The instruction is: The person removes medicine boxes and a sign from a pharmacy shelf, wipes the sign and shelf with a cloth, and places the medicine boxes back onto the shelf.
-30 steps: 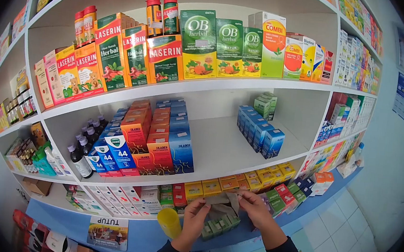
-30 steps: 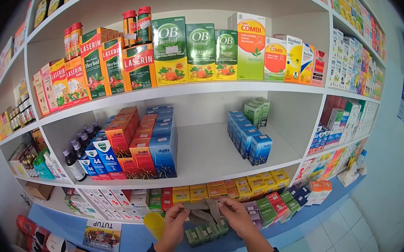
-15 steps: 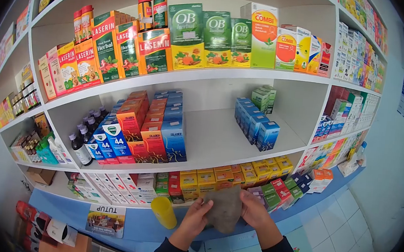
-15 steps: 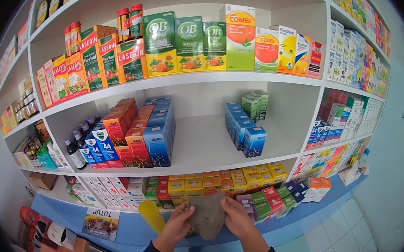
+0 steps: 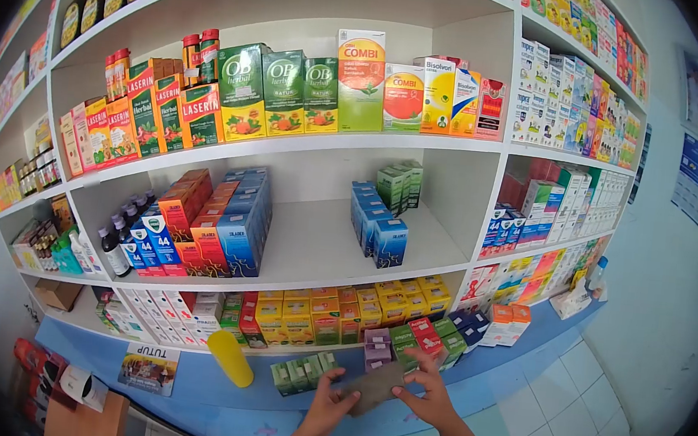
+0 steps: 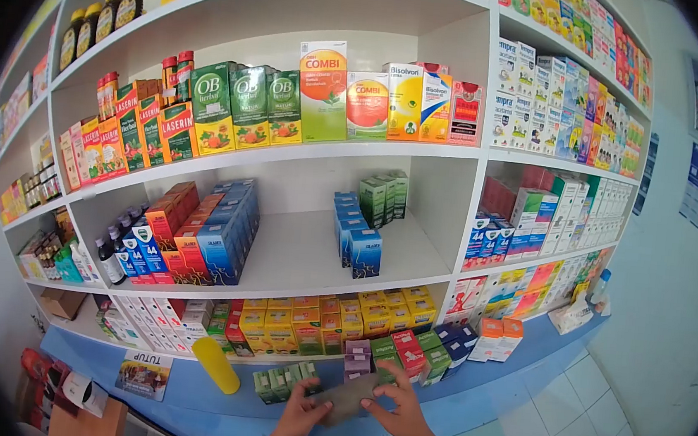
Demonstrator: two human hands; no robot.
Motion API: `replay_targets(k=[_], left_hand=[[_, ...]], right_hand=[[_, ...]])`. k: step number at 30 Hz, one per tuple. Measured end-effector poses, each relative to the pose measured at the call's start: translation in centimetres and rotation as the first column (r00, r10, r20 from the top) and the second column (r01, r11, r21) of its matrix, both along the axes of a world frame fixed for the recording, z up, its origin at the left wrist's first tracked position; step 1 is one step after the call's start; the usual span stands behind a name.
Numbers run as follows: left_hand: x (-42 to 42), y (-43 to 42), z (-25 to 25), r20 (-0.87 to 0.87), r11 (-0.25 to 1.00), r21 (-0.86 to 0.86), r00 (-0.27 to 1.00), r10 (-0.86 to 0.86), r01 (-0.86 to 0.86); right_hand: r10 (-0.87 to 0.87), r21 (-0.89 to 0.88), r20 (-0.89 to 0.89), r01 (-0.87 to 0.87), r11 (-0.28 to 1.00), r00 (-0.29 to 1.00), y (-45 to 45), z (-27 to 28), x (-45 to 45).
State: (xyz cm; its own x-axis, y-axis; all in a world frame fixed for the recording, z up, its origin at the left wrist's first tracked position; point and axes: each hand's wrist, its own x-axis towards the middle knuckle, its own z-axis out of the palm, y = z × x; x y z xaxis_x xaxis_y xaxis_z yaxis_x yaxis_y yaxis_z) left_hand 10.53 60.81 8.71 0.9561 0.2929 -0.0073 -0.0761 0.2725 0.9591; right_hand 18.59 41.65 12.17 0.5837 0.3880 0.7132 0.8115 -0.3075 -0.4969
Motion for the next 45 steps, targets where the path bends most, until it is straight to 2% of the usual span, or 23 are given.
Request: replay_targets(k=[2, 3, 4, 5, 9, 11, 12, 14, 15, 17, 21, 22, 24, 26, 27, 29, 31, 32, 33, 35, 36, 38, 45], left_hand=[[-0.7, -0.9, -1.2, -0.077, 0.982, -0.093, 0.982, -0.174, 0.166], [-1.0, -1.4, -1.1, -0.082, 0.984, -0.092, 0.984, -0.158, 0.15], [-1.4, -2.0, -1.0, 0.029, 0.915, 0.401, 0.998, 0.047, -0.054], [-1.9, -2.4, -0.8, 0.21, 0.583, 0.766, 0.963, 0.171, -0.271], [-2.8, -2.7, 2.5, 0.365, 0.538, 0.801, 0.926, -0.093, -0.262], [-2.7, -2.0, 2.7, -0.079, 0.667, 0.719, 0.976, -0.201, 0.195], [-2.6, -1.5, 2.9, -0.067, 0.667, 0.723, 0.98, -0.189, 0.178], [-2.4, -0.6, 3.1, 0.019, 0.834, 0.534, 0.984, -0.18, 0.142], [-2.2, 0.0, 3.1, 0.026, 0.834, 0.536, 0.985, -0.172, 0.131], [-1.9, 1.3, 2.9, 0.101, 0.977, 0.121, 0.977, -0.188, 0.175], [-2.2, 4.7, 6.7, 0.175, 0.965, 0.076, 0.949, -0.261, 0.251], [-2.1, 5.7, 7.1, 0.165, 0.959, 0.251, 0.97, -0.178, 0.133], [-2.2, 7.0, 7.8, 0.175, 0.909, 0.416, 0.98, -0.095, 0.014], [-2.7, 7.7, 8.7, 0.398, 0.858, 0.333, 0.884, 0.247, -0.39], [-2.7, 8.7, 8.2, 0.405, 0.859, 0.331, 0.881, 0.245, -0.391], [-3.0, 10.6, 5.5, 0.74, 0.339, 0.496, 0.593, 0.316, -0.8], [-3.1, 10.7, 3.1, 0.755, 0.391, 0.5, 0.61, 0.241, -0.773], [-3.1, 10.7, 1.9, 0.762, 0.438, 0.511, 0.626, 0.167, -0.739], [-3.2, 10.8, 0.6, 0.758, 0.449, 0.513, 0.632, 0.163, -0.731], [-3.4, 11.4, -1.9, 0.669, 0.505, 0.607, 0.737, 0.091, -0.614], [-3.5, 11.9, -3.2, 0.658, 0.516, 0.613, 0.748, 0.084, -0.598], [-3.8, 13.1, -5.5, 0.601, 0.581, 0.616, 0.794, 0.09, -0.532], [-3.8, 14.9, -8.4, 0.634, 0.557, 0.588, 0.762, 0.134, -0.587]], right_hand=[[0.422, 0.366, -0.458, -0.267, 0.892, 0.783, -0.3, -0.3, -0.8], [0.435, 0.368, -0.461, -0.279, 0.887, 0.774, -0.6, -0.1, -1.1], [0.366, 0.217, -0.531, -0.295, 0.931, 0.764, -0.9, 0.3, -1.3], [0.286, 0.059, -0.59, -0.313, 0.948, 0.755, -0.9, 0.6, -1.4], [0.358, -0.176, -0.395, -0.452, 0.874, 0.846, -0.2, 2.3, -0.9], [0.421, -0.195, -0.485, -0.564, 0.802, 0.766, 0.3, 3.3, -0.3], [0.432, -0.199, -0.474, -0.572, 0.796, 0.767, 0.6, 3.1, 0.3], [0.608, 0.229, -0.281, -0.564, 0.794, 0.742, 1.7, 1.7, 1.5], [0.615, 0.226, -0.274, -0.572, 0.788, 0.739, 2.6, 1.5, 1.6], [0.913, 0.821, -0.405, -0.419, 0.388, 0.053, 5.0, 0.7, 1.0], [0.877, 0.915, -0.348, -0.324, 0.24, -0.331, 8.8, -1.4, -0.5], [0.877, 0.914, -0.352, -0.323, 0.247, -0.326, 9.8, -1.2, -0.6], [0.694, 0.737, -0.673, -0.163, 0.655, -0.254, 11.9, 0.1, -0.3], [0.726, 0.758, -0.651, -0.131, 0.639, -0.223, 13.6, 2.0, 0.7], [0.756, 0.779, -0.625, -0.099, 0.619, -0.195, 14.4, 3.2, 1.5], [0.745, 0.763, -0.628, -0.009, 0.646, 0.224, 15.5, 6.4, 3.3], [0.34, 0.467, -0.389, -0.135, 0.874, 0.856, 16.8, 8.7, 7.0], [0.156, 0.301, -0.135, -0.11, 0.947, 0.978, 17.9, 11.7, 7.5], [0.0, 0.139, 0.157, -0.022, 0.99, 0.988, 18.8, 14.5, 7.9], [-0.121, -0.171, 0.13, 0.143, 0.975, 0.984, 21.8, 13.1, 14.2], [-0.134, -0.179, 0.117, 0.154, 0.972, 0.984, 23.0, 12.9, 15.9], [-0.246, -0.706, -0.044, 0.144, 0.694, 0.968, 24.9, 12.1, 17.5], [0.141, -0.627, 0.12, -0.035, 0.778, 0.983, 23.6, 10.8, 9.7]])
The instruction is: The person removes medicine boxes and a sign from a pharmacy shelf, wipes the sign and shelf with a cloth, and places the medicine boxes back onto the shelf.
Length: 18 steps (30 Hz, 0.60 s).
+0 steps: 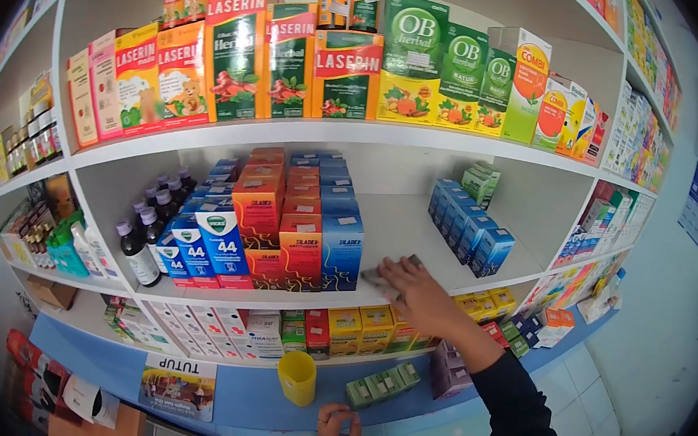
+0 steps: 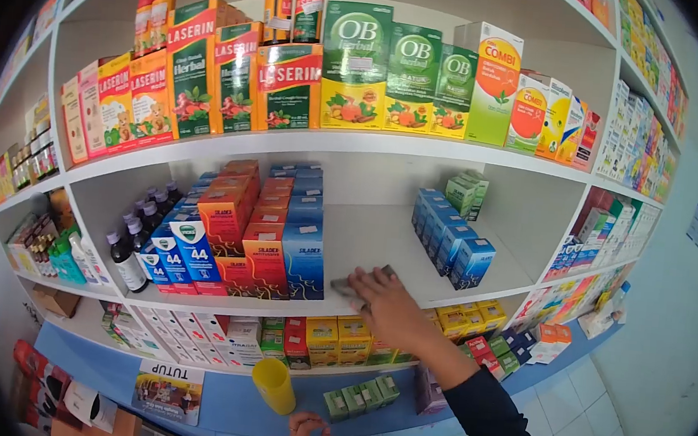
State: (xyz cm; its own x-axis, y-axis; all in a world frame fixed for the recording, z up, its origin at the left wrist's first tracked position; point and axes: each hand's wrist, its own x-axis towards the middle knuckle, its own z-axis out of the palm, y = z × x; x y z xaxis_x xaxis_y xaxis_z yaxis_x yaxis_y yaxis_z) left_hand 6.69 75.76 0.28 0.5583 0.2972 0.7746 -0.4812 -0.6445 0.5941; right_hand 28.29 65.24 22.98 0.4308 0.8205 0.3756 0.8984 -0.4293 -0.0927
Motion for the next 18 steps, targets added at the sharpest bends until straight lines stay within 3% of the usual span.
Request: replay_targets(k=[4, 6, 8, 9, 10, 11, 12, 14, 16, 18], left_hand=[[1.1, 0.8, -3.0, 0.02, 0.988, 0.051, 0.989, -0.147, 0.146], [1.4, 1.1, -3.6, -0.019, 0.974, 0.085, 0.978, -0.21, 0.21], [1.8, 1.0, -3.2, 0.026, 0.989, 0.128, 0.996, -0.081, 0.077], [2.0, 0.9, -4.8, 0.018, 0.984, 0.137, 0.993, -0.116, 0.112], [2.0, 0.8, -7.8, -0.007, 0.994, 0.11, 1.0, -0.03, 0.03], [2.0, 0.6, -9.5, -0.036, 0.995, 0.085, 0.997, 0.061, -0.058], [1.7, 0.2, -8.7, -0.047, 0.995, 0.091, 0.998, 0.041, -0.037], [1.7, -0.3, -5.4, 0.046, 0.95, 0.29, 0.993, 0.105, -0.113], [3.9, 0.8, -5.2, 0.079, 0.944, 0.295, 0.989, 0.127, -0.145], [5.8, 1.4, -4.7, 0.113, 0.938, 0.297, 0.982, 0.153, -0.18]], right_hand=[[0.102, 0.127, 0.005, -0.102, 0.987, 0.995, -1.6, 0.3, -1.5], [-0.025, 0.117, -0.434, 0.084, 0.99, 0.901, -2.1, 1.9, -0.5], [0.005, 0.289, -0.582, 0.201, 0.936, 0.813, -1.3, 4.3, 1.6], [-0.139, 0.272, -0.552, 0.335, 0.902, 0.822, -0.6, 5.9, 2.7], [-0.285, 0.256, -0.52, 0.465, 0.847, 0.805, 0.3, 7.4, 3.8], [-0.234, 0.444, -0.326, 0.366, 0.818, 0.916, 1.4, 6.4, 7.5], [-0.323, 0.453, -0.307, 0.436, 0.778, 0.895, 2.9, 7.3, 9.8], [-0.394, 0.471, -0.28, 0.483, 0.738, 0.875, 5.5, 7.8, 13.5], [-0.484, 0.513, 0.012, 0.41, 0.754, 0.875, 7.9, 7.9, 17.2], [-0.512, 0.312, 0.118, 0.458, 0.833, 0.851, 9.3, 6.6, 19.4]])
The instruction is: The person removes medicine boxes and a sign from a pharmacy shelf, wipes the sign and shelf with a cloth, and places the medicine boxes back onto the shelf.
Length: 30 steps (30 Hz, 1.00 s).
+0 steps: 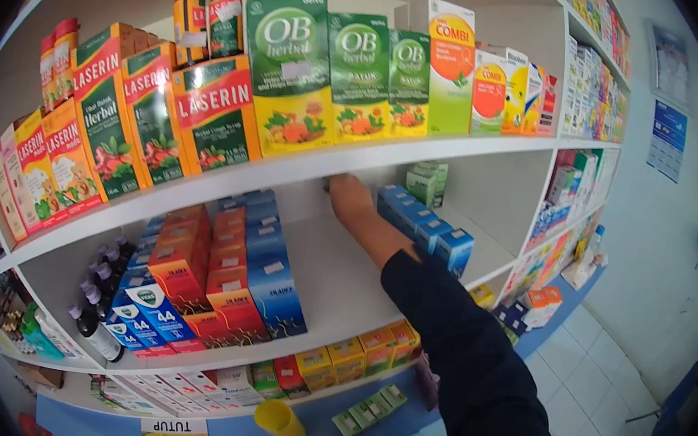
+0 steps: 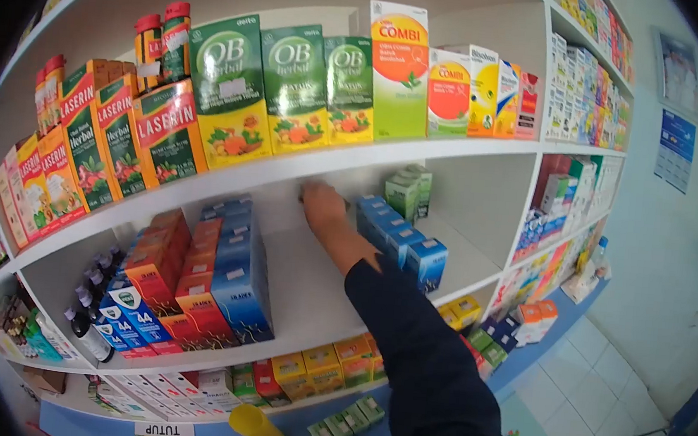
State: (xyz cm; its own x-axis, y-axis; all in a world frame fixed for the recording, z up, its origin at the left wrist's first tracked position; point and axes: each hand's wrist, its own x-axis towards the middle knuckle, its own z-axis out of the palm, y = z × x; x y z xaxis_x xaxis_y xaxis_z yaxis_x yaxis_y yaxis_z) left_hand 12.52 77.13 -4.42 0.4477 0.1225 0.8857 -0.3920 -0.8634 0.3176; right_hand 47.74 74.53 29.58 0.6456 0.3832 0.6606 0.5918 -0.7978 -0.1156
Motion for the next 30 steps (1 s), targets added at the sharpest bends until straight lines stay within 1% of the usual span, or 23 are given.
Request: replay_targets(k=[1, 2, 3, 4, 5, 6, 7, 8, 9, 10, 12, 16, 18, 22, 24, 30], left_hand=[[0.9, 0.4, 0.2, 0.014, 1.0, 0.003, 1.0, 0.011, -0.011], [1.8, 0.8, 0.4, 0.027, 1.0, 0.005, 0.999, 0.019, -0.02], [2.6, 1.2, 0.6, 0.037, 1.0, 0.008, 0.999, 0.025, -0.025], [3.3, 1.5, 0.6, 0.042, 1.0, 0.01, 0.999, 0.029, -0.029], [3.8, 1.6, 0.5, 0.044, 0.999, 0.008, 0.998, 0.033, -0.033], [3.9, 1.6, 0.4, 0.038, 0.999, 0.004, 0.998, 0.04, -0.04], [3.8, 1.5, 0.2, 0.027, 0.999, 0.0, 0.998, 0.048, -0.048], [3.7, 1.5, 0.0, 0.02, 0.998, -0.005, 0.998, 0.06, -0.06], [3.7, 1.4, -0.1, 0.016, 0.997, -0.01, 0.997, 0.071, -0.071], [3.7, 1.3, -0.2, 0.014, 0.996, -0.016, 0.997, 0.082, -0.082], [3.5, 0.8, -0.4, 0.004, 0.995, -0.027, 0.995, 0.101, -0.1], [2.0, 0.4, -1.0, -0.026, 0.991, -0.027, 0.991, 0.128, -0.128], [1.4, -0.4, -1.3, -0.033, 0.991, -0.036, 0.991, 0.129, -0.13], [-0.6, -0.8, -1.9, -0.052, 0.99, -0.029, 0.989, 0.138, -0.14], [-1.4, -1.1, -2.3, -0.059, 0.989, -0.036, 0.988, 0.14, -0.142], [-3.8, -2.2, -3.9, -0.079, 0.987, -0.063, 0.987, 0.141, -0.147]], right_hand=[[0.009, -0.101, -0.042, -0.013, 0.995, 0.999, 0.5, -1.4, 1.3], [-0.075, -0.277, -0.126, 0.037, 0.96, 0.989, 2.1, -5.4, 5.6], [-0.176, -0.448, -0.195, 0.072, 0.891, 0.965, 3.5, -8.5, 8.9], [-0.171, -0.444, -0.188, 0.071, 0.893, 0.967, 4.6, -9.2, 8.7], [-0.353, -0.427, -0.136, 0.267, 0.864, 0.926, 5.9, -9.1, 7.4], [-0.522, -0.403, -0.095, 0.447, 0.799, 0.848, 6.6, -9.0, 6.1], [-0.515, -0.41, -0.1, 0.436, 0.801, 0.852, 6.2, -7.5, 4.3], [-0.298, -0.409, -0.235, 0.184, 0.894, 0.925, 5.2, -4.6, 2.1], [-0.067, -0.373, -0.362, -0.079, 0.925, 0.93, 4.9, -3.2, 1.2], [-0.058, -0.377, -0.362, -0.09, 0.922, 0.93, 5.9, -3.7, 1.4], [0.041, -0.397, -0.279, -0.154, 0.905, 0.959, 7.9, -4.9, 1.0], [0.097, -0.367, -0.328, -0.221, 0.904, 0.94, 6.9, -4.2, 0.1], [0.181, -0.357, -0.321, -0.296, 0.886, 0.93, 5.8, -3.8, -0.8], [0.218, -0.347, -0.341, -0.338, 0.875, 0.915, 6.1, -4.3, -1.0], [0.234, -0.484, -0.323, -0.373, 0.792, 0.917, 5.6, -4.9, -1.2], [0.259, -0.435, -0.424, -0.446, 0.783, 0.868, 0.3, -1.4, -8.8]])
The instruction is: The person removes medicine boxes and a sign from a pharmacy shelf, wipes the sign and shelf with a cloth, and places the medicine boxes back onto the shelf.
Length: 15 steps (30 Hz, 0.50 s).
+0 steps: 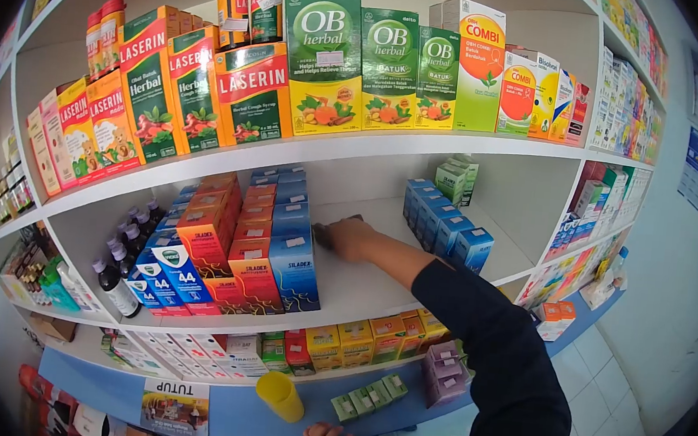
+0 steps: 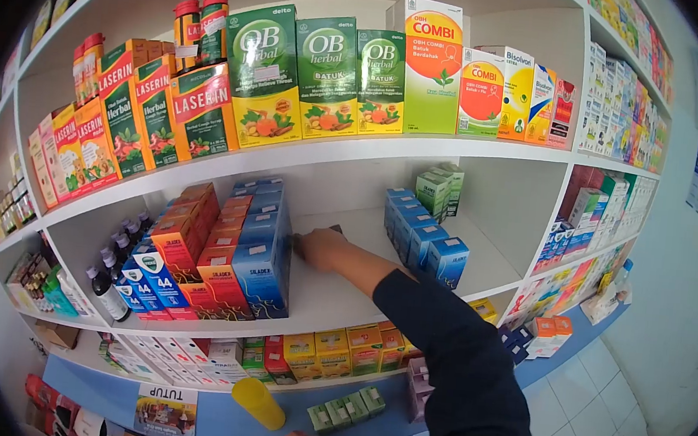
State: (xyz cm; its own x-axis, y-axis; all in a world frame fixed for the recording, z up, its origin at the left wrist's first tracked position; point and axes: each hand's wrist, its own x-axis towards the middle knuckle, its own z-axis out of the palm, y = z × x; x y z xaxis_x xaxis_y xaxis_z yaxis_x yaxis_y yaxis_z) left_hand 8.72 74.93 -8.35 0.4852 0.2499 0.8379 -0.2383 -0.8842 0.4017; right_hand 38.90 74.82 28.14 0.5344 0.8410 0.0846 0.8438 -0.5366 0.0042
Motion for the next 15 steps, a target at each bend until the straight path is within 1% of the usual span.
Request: replay_targets(k=[4, 6, 7, 9, 10, 12, 13, 14, 15], left_hand=[[-0.5, 0.2, -1.2, 0.002, 1.0, -0.006, 1.0, -0.001, 0.001], [-0.6, 0.0, -1.8, 0.002, 1.0, -0.01, 1.0, -0.002, 0.002], [-0.7, 0.1, -2.2, 0.003, 1.0, -0.011, 1.0, -0.003, 0.003], [-0.8, 0.2, -3.0, -0.038, 1.0, -0.009, 0.999, -0.024, 0.023], [-1.0, 0.3, -3.4, -0.06, 0.999, -0.008, 0.998, -0.033, 0.032], [-0.9, 0.6, -4.1, -0.099, 0.999, -0.005, 0.994, -0.047, 0.047], [1.1, 1.6, -6.0, -0.096, 0.999, -0.005, 0.994, -0.044, 0.044], [-0.6, 0.6, -1.1, -0.068, 0.997, -0.032, 0.995, -0.073, 0.071], [-0.9, 0.4, 0.8, -0.038, 0.993, -0.059, 0.994, -0.1, 0.098]], right_hand=[[0.058, -0.04, 0.014, -0.057, 0.998, 0.998, -2.5, -0.4, -2.6], [0.146, -0.054, -0.03, -0.147, 0.988, 0.989, -3.8, -0.5, -4.2], [0.145, -0.055, -0.029, -0.147, 0.988, 0.989, -4.3, -0.4, -5.0], [0.199, -0.002, -0.107, -0.2, 0.98, 0.974, -5.4, -0.5, -6.4], [0.198, -0.002, -0.108, -0.2, 0.98, 0.974, -5.9, -0.9, -7.0], [0.296, 0.066, -0.039, -0.293, 0.954, 0.954, -6.8, -1.8, -8.0], [0.299, 0.066, -0.037, -0.297, 0.953, 0.953, -7.2, -1.8, -8.4], [0.272, 0.014, -0.096, -0.272, 0.962, 0.958, -7.6, -1.8, -8.9], [0.24, -0.038, -0.153, -0.249, 0.968, 0.959, -8.1, -1.6, -9.4]])
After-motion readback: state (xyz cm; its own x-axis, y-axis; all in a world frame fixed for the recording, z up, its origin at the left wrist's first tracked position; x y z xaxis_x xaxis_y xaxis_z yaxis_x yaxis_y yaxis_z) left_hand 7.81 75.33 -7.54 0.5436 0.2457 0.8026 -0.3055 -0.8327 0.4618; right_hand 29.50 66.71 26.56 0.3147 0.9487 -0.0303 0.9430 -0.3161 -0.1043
